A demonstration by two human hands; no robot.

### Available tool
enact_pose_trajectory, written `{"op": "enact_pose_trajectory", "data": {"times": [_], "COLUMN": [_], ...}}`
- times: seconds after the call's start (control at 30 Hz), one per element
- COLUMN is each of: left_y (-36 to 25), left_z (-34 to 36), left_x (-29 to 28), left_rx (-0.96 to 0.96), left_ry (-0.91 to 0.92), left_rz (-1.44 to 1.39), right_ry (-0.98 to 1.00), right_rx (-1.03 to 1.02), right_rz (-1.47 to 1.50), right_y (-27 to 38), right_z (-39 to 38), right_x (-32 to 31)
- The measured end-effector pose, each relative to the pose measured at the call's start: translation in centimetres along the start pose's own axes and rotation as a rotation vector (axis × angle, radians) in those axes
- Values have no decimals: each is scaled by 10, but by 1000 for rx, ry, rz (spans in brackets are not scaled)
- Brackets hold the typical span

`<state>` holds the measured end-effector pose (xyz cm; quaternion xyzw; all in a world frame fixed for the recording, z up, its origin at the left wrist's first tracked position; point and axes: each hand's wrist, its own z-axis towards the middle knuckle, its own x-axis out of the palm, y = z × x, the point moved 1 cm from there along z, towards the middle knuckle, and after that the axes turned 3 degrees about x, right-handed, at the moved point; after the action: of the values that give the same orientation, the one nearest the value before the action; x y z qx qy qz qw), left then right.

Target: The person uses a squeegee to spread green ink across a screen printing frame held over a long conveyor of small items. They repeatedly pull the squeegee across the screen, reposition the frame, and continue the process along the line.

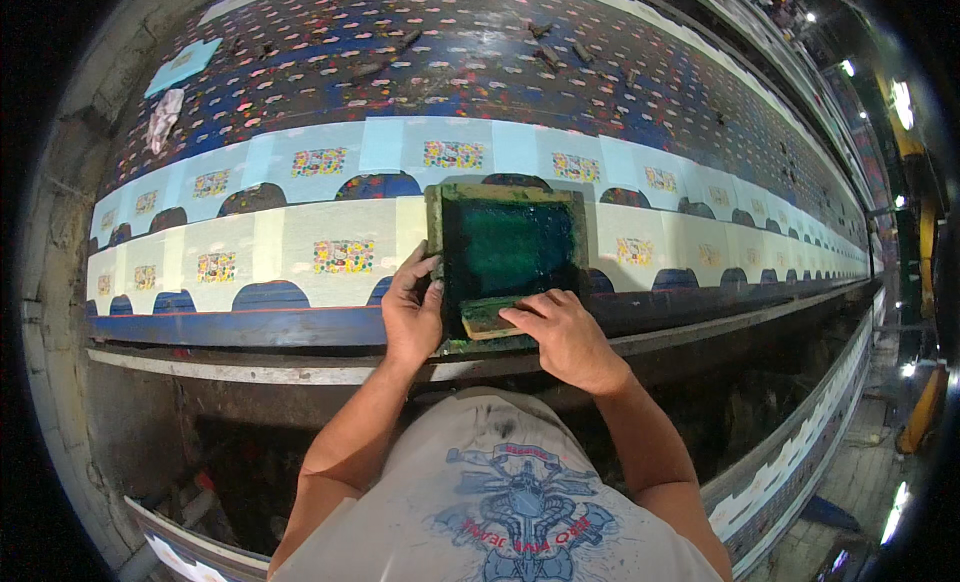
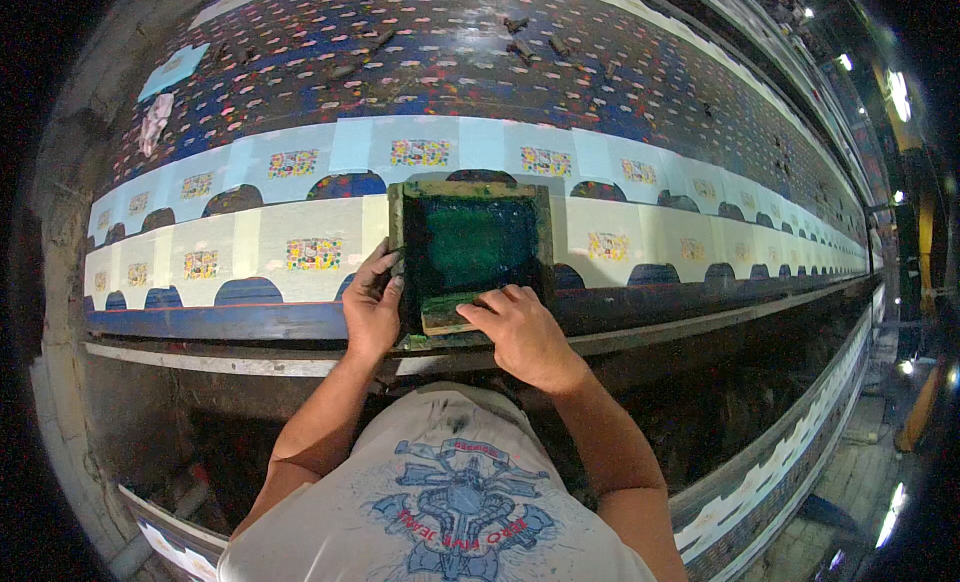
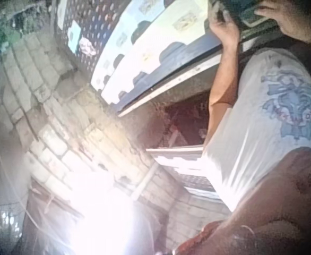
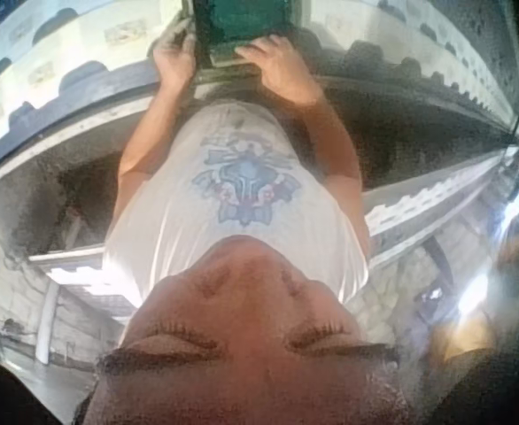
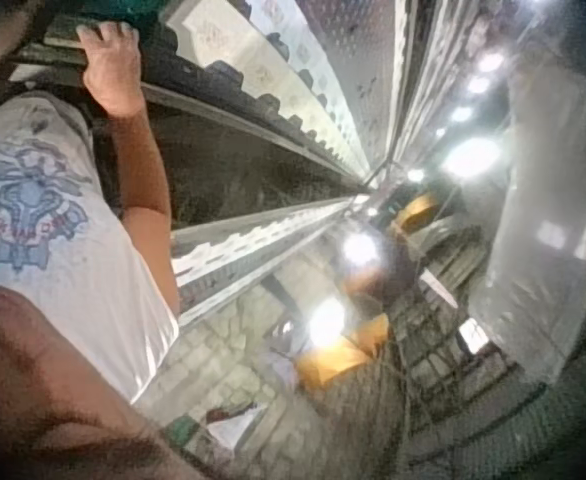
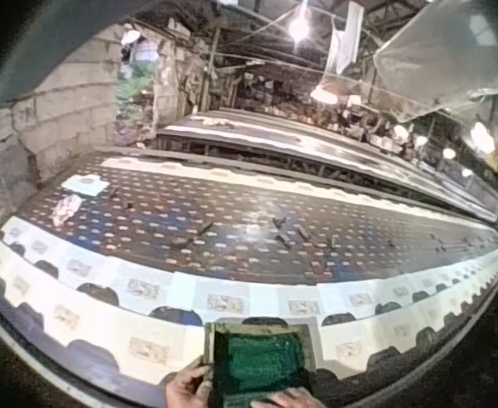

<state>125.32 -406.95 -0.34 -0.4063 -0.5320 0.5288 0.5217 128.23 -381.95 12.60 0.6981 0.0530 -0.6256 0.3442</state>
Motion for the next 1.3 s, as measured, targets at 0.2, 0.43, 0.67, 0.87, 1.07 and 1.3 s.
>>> {"op": "enact_pose_trajectory", "data": {"times": [0.2, 0.43, 0.67, 0.87, 1.07, 1.3], "left_y": [-15, -20, -37, 5, 23, 21], "left_z": [0, -6, -9, -21, -36, -42], "left_x": [4, 14, 97, 205, 261, 266], "left_rx": [88, 136, 203, 199, 129, -31], "left_ry": [41, -33, 5, 23, 3, -33], "left_rz": [331, 244, 224, 131, -58, 12], "right_ry": [-105, -663, -727, -789, -733, -680], "right_rx": [107, 296, 302, 254, 263, 205], "right_rz": [199, 369, 580, 470, 482, 473], "right_y": [-7, -37, -108, -193, -229, -244], "right_z": [-22, -47, -101, -163, -195, -205], "right_x": [17, 32, 24, -12, -38, -41]}}
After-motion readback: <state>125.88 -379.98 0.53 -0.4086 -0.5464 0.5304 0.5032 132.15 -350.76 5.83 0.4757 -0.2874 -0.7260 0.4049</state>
